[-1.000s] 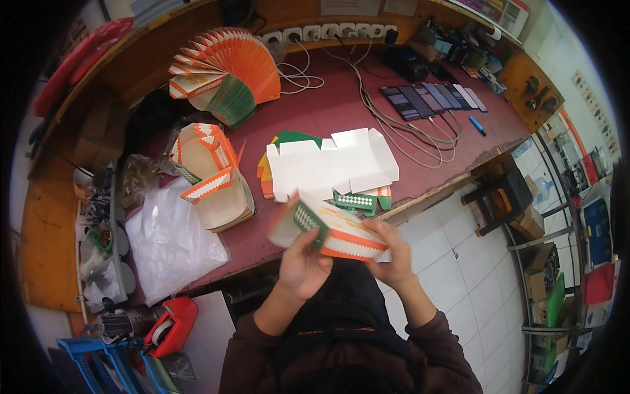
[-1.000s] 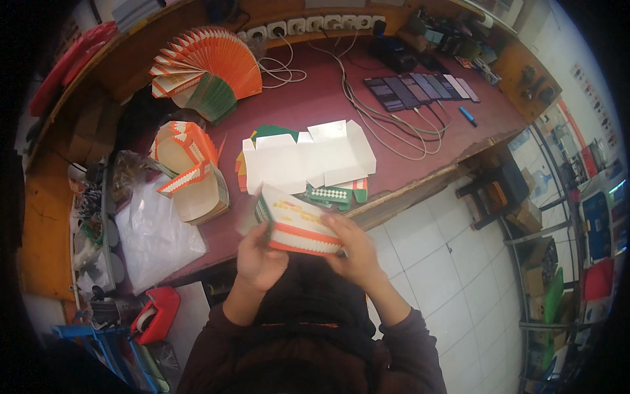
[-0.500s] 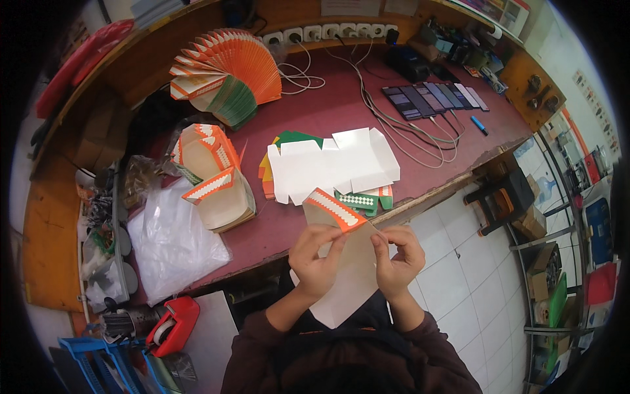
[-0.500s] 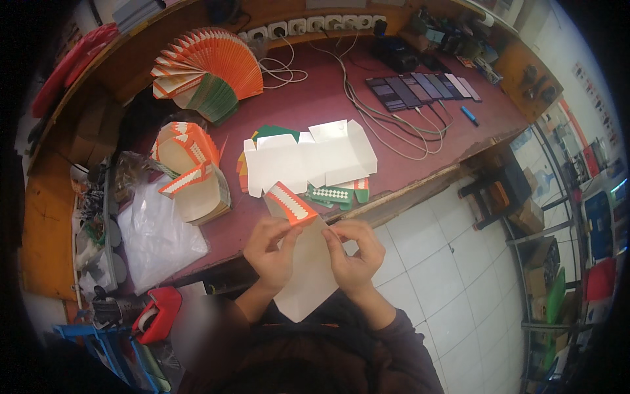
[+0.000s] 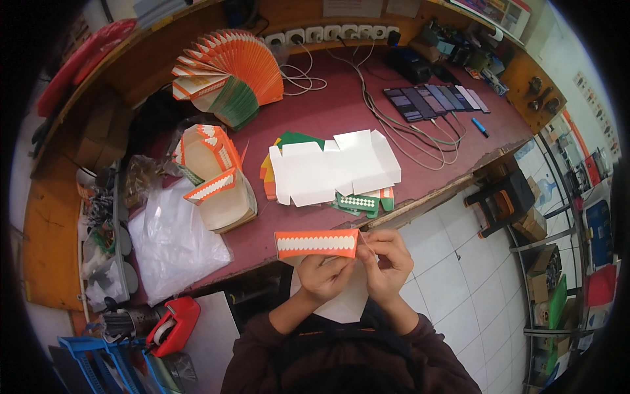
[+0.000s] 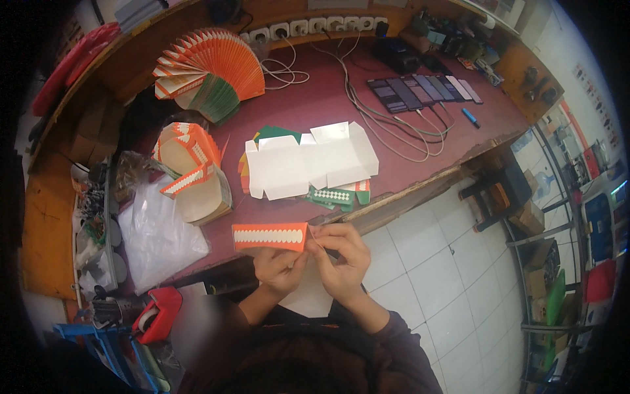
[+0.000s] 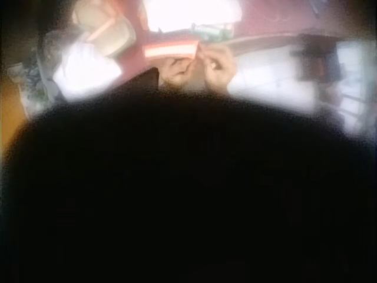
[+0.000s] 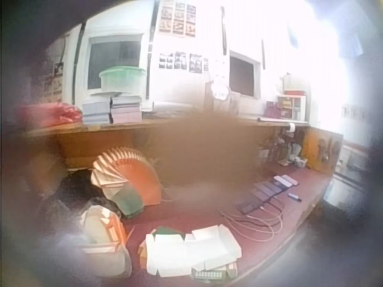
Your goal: The person folds flat, pre-printed paperboard blanks into small rectangular boxes at a workbench. They fold the side flaps, tuck the tabs, and stack the finished boxes on the left side of the table.
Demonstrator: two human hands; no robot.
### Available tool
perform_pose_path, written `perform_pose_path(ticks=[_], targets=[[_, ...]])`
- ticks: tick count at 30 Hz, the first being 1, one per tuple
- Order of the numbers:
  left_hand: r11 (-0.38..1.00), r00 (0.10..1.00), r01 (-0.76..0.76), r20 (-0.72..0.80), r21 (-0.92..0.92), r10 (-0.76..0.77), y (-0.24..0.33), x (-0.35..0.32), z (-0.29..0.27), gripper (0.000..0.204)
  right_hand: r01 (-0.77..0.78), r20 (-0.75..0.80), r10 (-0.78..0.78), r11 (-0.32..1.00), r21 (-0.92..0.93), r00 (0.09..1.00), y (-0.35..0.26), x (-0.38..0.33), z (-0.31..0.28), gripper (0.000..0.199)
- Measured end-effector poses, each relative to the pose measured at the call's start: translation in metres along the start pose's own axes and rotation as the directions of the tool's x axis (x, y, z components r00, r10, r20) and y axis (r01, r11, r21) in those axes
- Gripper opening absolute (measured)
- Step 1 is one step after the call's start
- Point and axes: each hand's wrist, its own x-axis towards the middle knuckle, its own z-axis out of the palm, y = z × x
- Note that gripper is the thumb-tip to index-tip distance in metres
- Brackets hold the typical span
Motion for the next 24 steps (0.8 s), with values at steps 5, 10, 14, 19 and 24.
perform_pose_path(ticks=[5,10,14,19,24], targets=[[0.866,0.964,0.265,0.101,-0.425,-0.246,-0.001,-0.001,-0.011,0.019,0.133,0.037,-0.131,0.991,-0.036,0.991,-0.007,-0.003,0.001,0.010],[0.861,0.944,0.324,0.069,-0.393,-0.324,-0.004,0.008,-0.014,0.027,0.288,0.196,-0.236,0.907,-0.308,0.952,-0.016,0.002,0.004,0.030],[0.517,0.827,0.460,0.136,-0.722,-0.545,0.004,0.011,-0.003,0.031,0.383,0.341,-0.224,0.761,-0.523,0.913,-0.016,0.004,0.011,0.050],[0.362,0.703,0.522,0.149,-0.772,-0.696,-0.008,0.020,-0.010,0.033,0.320,0.279,-0.173,0.680,-0.659,0.944,-0.008,0.005,0.006,0.053],[0.101,0.684,0.392,0.216,-0.915,-0.696,-0.029,0.027,-0.027,0.037,0.010,-0.056,-0.045,0.859,-0.512,0.997,0.003,0.011,-0.019,0.027]])
